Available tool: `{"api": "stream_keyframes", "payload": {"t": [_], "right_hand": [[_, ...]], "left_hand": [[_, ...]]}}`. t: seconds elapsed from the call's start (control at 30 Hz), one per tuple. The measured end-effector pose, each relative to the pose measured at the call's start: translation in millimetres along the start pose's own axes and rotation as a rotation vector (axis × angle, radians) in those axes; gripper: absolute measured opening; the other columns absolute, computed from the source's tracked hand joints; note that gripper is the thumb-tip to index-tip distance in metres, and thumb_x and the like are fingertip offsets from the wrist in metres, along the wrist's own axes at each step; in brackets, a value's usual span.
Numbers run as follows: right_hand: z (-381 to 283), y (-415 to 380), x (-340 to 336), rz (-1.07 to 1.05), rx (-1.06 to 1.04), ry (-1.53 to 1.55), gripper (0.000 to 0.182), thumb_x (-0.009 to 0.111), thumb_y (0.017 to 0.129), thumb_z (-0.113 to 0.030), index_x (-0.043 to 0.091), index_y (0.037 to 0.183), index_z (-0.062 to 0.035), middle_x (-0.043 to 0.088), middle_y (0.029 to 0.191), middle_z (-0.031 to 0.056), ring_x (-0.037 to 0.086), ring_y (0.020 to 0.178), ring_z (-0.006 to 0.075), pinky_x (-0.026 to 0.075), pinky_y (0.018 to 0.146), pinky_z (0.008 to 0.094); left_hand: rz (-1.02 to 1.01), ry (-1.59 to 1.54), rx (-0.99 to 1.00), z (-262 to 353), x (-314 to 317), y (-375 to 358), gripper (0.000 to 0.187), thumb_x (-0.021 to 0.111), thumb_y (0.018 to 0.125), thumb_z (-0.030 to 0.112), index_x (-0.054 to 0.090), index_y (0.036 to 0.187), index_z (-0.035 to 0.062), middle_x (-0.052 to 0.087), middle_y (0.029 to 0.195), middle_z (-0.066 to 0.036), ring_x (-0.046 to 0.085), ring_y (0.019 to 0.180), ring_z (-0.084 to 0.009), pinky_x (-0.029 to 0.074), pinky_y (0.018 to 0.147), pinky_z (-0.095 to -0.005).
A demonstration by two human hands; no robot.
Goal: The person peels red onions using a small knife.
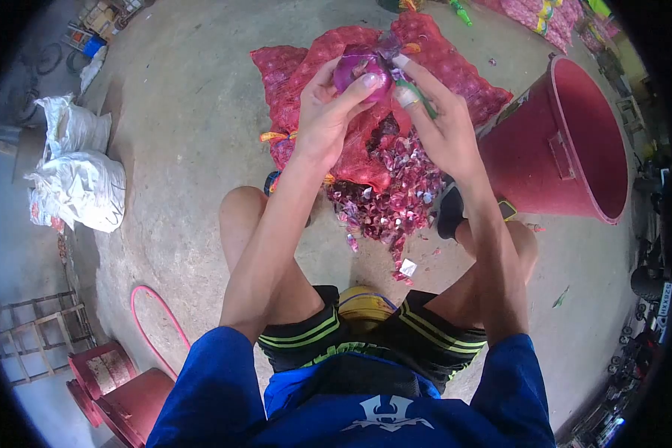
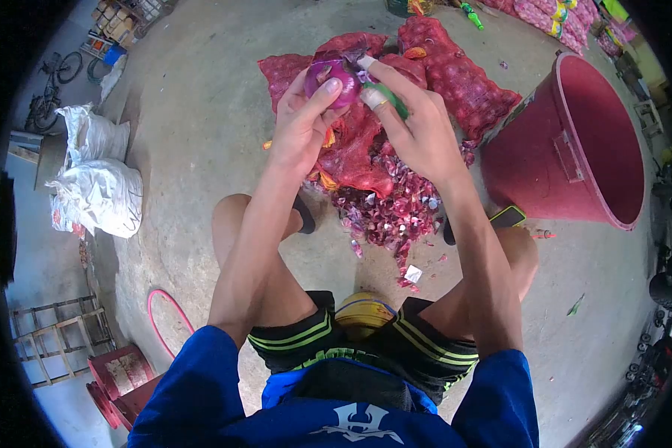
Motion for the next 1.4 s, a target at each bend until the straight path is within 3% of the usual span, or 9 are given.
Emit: {"api": "stream_keyframes", "payload": {"t": [0.13, 0.23, 0.3, 0.4, 0.53, 0.8, 1.0, 1.07, 1.4], "right_hand": [[47.3, 6.4, -17.6, 0.100, 0.359, 0.163, 0.044, 0.063, 0.113, -0.016, 0.062, 0.156, -0.0051, 0.069, 0.095, -0.0013, 0.058, 0.077, 0.0081, 0.051, 0.072, 0.0286], [54.4, 11.2, -37.0, 0.098, 0.276, 0.251, 0.048, 0.063, 0.113, -0.017, 0.058, 0.159, -0.0029, 0.058, 0.088, -0.0034, 0.053, 0.073, 0.0063, 0.048, 0.069, 0.0262], [60.2, 0.3, -25.8, -0.162, 0.435, 0.082, 0.053, 0.063, 0.112, -0.018, 0.053, 0.162, -0.0004, 0.061, 0.084, -0.0009, 0.055, 0.073, 0.0080, 0.049, 0.070, 0.0276], [44.6, -12.4, -29.4, -0.220, 0.443, -0.138, 0.058, 0.064, 0.111, -0.023, 0.051, 0.162, 0.0010, 0.062, 0.079, 0.0037, 0.058, 0.072, 0.0109, 0.050, 0.070, 0.0294], [20.5, -5.7, -26.8, -0.144, 0.267, 0.124, 0.065, 0.065, 0.109, -0.033, 0.050, 0.163, -0.0003, 0.065, 0.079, 0.0077, 0.062, 0.073, 0.0152, 0.053, 0.073, 0.0338], [-17.5, -0.5, -17.6, -0.245, 0.053, 0.093, 0.058, 0.064, 0.107, -0.022, 0.054, 0.163, -0.0077, 0.064, 0.075, 0.0133, 0.061, 0.067, 0.0192, 0.052, 0.071, 0.0370], [-9.7, 2.1, -18.6, -0.160, -0.049, -0.013, 0.049, 0.065, 0.109, -0.018, 0.062, 0.156, -0.0100, 0.065, 0.076, 0.0100, 0.059, 0.068, 0.0162, 0.052, 0.070, 0.0367], [-0.2, 4.3, -23.7, -0.059, 0.117, 0.080, 0.045, 0.065, 0.111, -0.019, 0.065, 0.154, -0.0082, 0.065, 0.081, 0.0029, 0.057, 0.071, 0.0116, 0.051, 0.069, 0.0336], [1.9, -1.0, -22.4, -0.122, 0.197, 0.361, 0.050, 0.060, 0.113, -0.017, 0.056, 0.162, -0.0069, 0.062, 0.088, -0.0026, 0.054, 0.076, 0.0080, 0.048, 0.072, 0.0267]], "left_hand": [[-0.156, -0.035, 0.022, 3.1, 9.1, -1.5, 0.052, 0.084, 0.096, 0.005, 0.063, 0.143, 0.0024, 0.077, 0.127, -0.008, 0.075, 0.113, -0.0174, 0.062, 0.101, -0.0354], [-0.155, -0.002, 0.001, 4.1, 9.7, -12.3, 0.056, 0.085, 0.093, 0.002, 0.062, 0.143, -0.0007, 0.073, 0.135, -0.011, 0.072, 0.122, -0.0191, 0.057, 0.112, -0.0384], [-0.140, -0.014, 0.031, 10.3, 9.1, -7.8, 0.057, 0.086, 0.092, 0.001, 0.061, 0.143, -0.0011, 0.073, 0.133, -0.011, 0.072, 0.122, -0.0193, 0.057, 0.113, -0.0383], [-0.126, -0.020, 0.062, 11.4, 6.4, 0.3, 0.059, 0.087, 0.090, 0.000, 0.060, 0.142, -0.0015, 0.074, 0.130, -0.011, 0.072, 0.121, -0.0193, 0.057, 0.113, -0.0379], [-0.077, 0.053, 0.061, 10.3, -0.5, -2.3, 0.061, 0.090, 0.087, -0.002, 0.060, 0.140, -0.0016, 0.074, 0.127, -0.012, 0.073, 0.115, -0.0181, 0.058, 0.109, -0.0360], [-0.085, 0.132, 0.093, 7.4, 6.1, -4.4, 0.058, 0.090, 0.086, -0.004, 0.062, 0.137, -0.0018, 0.075, 0.123, -0.011, 0.073, 0.111, -0.0165, 0.060, 0.103, -0.0333], [-0.103, 0.146, 0.066, 5.0, 4.7, 0.1, 0.052, 0.089, 0.088, 0.000, 0.065, 0.134, -0.0017, 0.075, 0.123, -0.011, 0.074, 0.110, -0.0164, 0.059, 0.104, -0.0338], [-0.106, 0.142, 0.051, 5.6, 4.0, -0.4, 0.051, 0.089, 0.089, 0.002, 0.065, 0.134, -0.0017, 0.076, 0.123, -0.011, 0.073, 0.111, -0.0164, 0.059, 0.104, -0.0341], [-0.092, 0.018, 0.003, 9.7, 0.5, -2.8, 0.055, 0.089, 0.089, 0.004, 0.065, 0.139, -0.0006, 0.075, 0.127, -0.008, 0.072, 0.116, -0.0173, 0.057, 0.110, -0.0365]]}}
Point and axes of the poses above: each hand's wrist, its own y-axis towards the middle knuckle, its own x-axis out of the palm, z = x × y, the point moved 7 cm from there along y, towards the middle knuckle
